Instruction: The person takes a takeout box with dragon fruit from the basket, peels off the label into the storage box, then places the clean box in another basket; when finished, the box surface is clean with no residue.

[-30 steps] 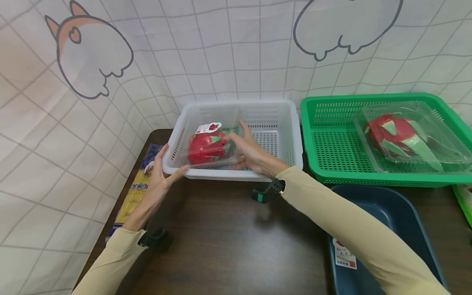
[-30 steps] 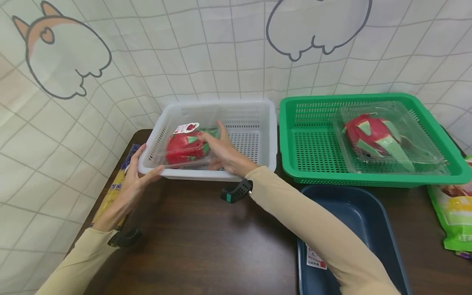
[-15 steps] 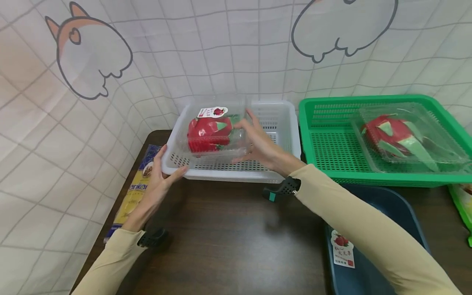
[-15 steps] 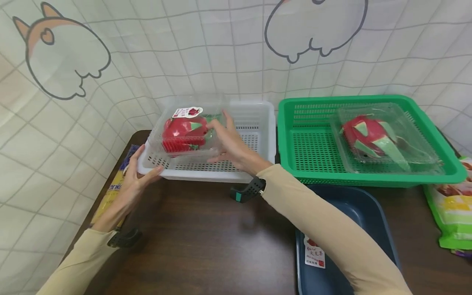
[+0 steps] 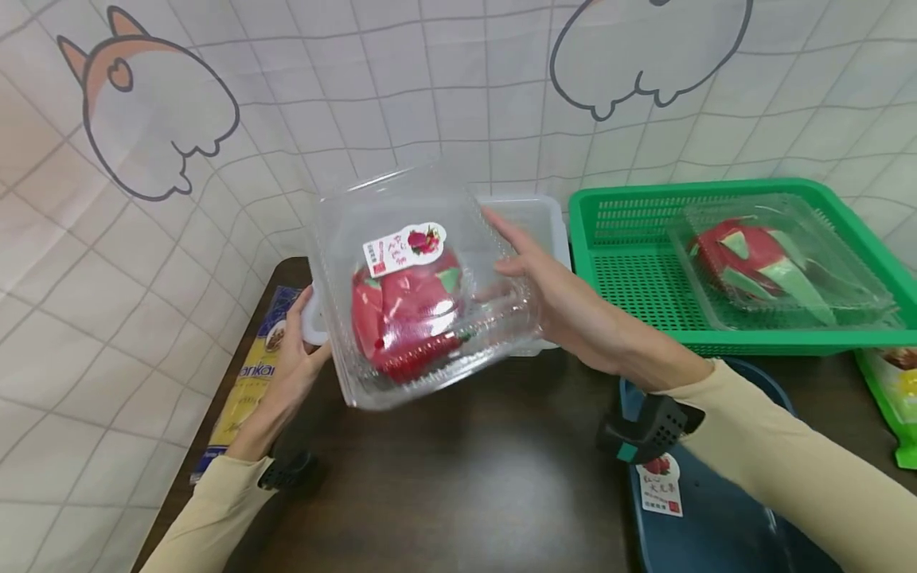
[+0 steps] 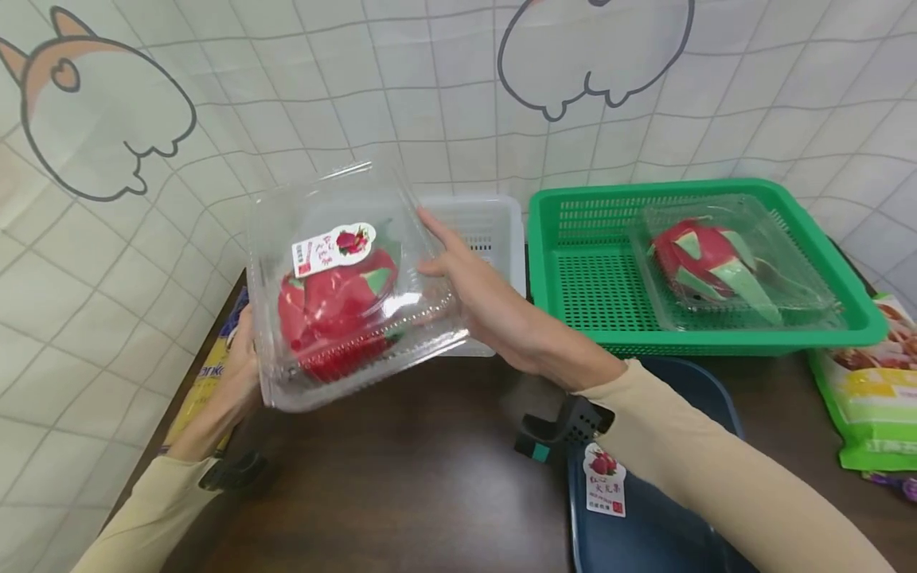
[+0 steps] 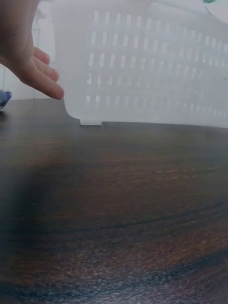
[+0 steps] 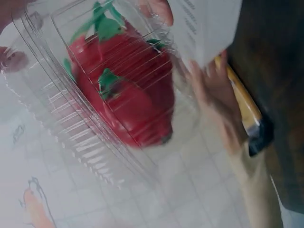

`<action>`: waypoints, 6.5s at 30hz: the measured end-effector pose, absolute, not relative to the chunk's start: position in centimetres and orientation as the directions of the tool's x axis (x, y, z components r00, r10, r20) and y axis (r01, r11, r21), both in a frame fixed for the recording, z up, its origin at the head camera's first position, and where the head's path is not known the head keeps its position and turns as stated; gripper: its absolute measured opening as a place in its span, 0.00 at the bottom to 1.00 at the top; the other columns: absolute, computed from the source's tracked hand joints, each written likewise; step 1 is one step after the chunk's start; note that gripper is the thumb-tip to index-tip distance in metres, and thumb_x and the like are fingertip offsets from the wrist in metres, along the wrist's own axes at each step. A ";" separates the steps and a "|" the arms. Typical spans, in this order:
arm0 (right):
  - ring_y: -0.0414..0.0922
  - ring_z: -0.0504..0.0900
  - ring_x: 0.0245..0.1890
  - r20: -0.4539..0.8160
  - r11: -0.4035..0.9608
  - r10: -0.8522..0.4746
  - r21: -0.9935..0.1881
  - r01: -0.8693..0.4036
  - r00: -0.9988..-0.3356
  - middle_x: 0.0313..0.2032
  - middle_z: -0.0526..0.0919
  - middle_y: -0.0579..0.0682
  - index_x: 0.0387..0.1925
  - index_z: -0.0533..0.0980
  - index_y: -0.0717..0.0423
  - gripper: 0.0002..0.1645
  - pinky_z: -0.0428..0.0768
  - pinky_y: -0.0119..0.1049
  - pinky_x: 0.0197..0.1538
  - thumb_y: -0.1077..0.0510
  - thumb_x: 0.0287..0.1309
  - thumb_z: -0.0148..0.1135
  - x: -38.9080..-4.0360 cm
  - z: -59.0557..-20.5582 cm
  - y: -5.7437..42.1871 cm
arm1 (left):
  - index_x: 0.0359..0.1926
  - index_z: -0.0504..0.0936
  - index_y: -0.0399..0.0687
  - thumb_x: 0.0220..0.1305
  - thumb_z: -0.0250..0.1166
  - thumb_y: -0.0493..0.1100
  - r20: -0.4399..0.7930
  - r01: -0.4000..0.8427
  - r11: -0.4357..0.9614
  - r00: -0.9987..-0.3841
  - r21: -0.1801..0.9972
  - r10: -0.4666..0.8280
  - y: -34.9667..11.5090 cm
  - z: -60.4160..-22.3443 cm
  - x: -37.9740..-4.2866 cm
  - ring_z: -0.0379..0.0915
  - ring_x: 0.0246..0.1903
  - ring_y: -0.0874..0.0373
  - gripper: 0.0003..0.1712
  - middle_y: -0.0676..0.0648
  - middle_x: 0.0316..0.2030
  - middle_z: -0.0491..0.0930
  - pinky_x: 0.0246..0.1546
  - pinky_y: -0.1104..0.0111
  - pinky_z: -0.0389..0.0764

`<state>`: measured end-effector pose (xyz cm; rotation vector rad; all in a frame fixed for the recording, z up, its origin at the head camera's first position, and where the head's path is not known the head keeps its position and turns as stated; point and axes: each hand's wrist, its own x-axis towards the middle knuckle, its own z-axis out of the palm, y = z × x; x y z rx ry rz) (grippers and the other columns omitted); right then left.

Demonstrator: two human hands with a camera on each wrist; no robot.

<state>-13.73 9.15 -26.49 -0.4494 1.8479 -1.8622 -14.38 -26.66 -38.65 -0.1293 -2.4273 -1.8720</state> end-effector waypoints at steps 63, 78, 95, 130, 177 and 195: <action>0.61 0.66 0.71 -0.176 0.190 -0.788 -0.981 0.038 -0.590 0.80 0.57 0.56 0.82 0.58 0.48 0.39 0.86 0.50 0.53 0.48 0.74 0.54 -8.7 -33.1 15.8 | 0.84 0.34 0.70 0.79 0.50 0.37 -0.049 -0.069 -0.012 -0.801 0.998 0.597 -20.4 -36.6 -4.4 0.66 0.67 0.28 0.47 0.26 0.75 0.49 0.50 0.43 0.85; 0.61 0.61 0.74 -0.278 0.204 -0.789 -0.960 0.192 -0.548 0.79 0.58 0.57 0.81 0.60 0.46 0.38 0.81 0.56 0.62 0.47 0.75 0.54 -8.8 -33.4 16.3 | 0.83 0.37 0.73 0.82 0.47 0.41 -0.167 -0.239 -0.093 -0.862 0.967 0.479 -19.5 -36.5 -2.8 0.69 0.64 0.37 0.41 0.25 0.70 0.53 0.53 0.40 0.81; 0.68 0.62 0.69 -0.417 0.106 -0.589 -0.889 0.445 -0.692 0.73 0.51 0.67 0.83 0.35 0.29 0.54 0.85 0.59 0.54 0.48 0.73 0.60 -5.3 -34.2 15.8 | 0.82 0.41 0.73 0.83 0.47 0.44 -0.223 -0.291 -0.188 -0.923 0.938 0.312 -19.9 -37.6 -2.8 0.70 0.62 0.37 0.38 0.27 0.69 0.58 0.50 0.38 0.81; 0.59 0.74 0.62 -0.486 0.269 -0.516 -0.874 0.405 -0.705 0.72 0.53 0.73 0.84 0.27 0.43 0.58 0.85 0.47 0.41 0.49 0.77 0.60 -6.8 -35.5 16.3 | 0.81 0.40 0.74 0.77 0.55 0.60 -0.403 -0.383 0.132 -0.895 0.914 0.192 -17.8 -38.0 -5.4 0.74 0.61 0.40 0.43 0.31 0.71 0.59 0.45 0.45 0.86; 0.62 0.77 0.60 -0.455 0.293 -0.524 -0.890 0.349 -0.721 0.69 0.56 0.73 0.83 0.27 0.50 0.58 0.88 0.49 0.41 0.51 0.77 0.59 -8.0 -35.4 16.1 | 0.75 0.66 0.41 0.76 0.61 0.50 0.433 0.535 0.721 -0.830 0.440 0.351 -20.0 -36.4 -5.7 0.66 0.65 0.41 0.34 0.34 0.68 0.63 0.59 0.47 0.77; 0.55 0.87 0.48 -0.374 0.405 -0.505 -0.899 0.170 -0.778 0.71 0.56 0.75 0.83 0.34 0.56 0.59 0.87 0.57 0.49 0.50 0.72 0.65 -7.6 -34.3 16.6 | 0.75 0.68 0.46 0.80 0.45 0.65 0.329 0.793 0.588 -0.605 0.161 0.725 -18.5 -37.4 -7.3 0.59 0.76 0.43 0.38 0.39 0.76 0.63 0.71 0.43 0.68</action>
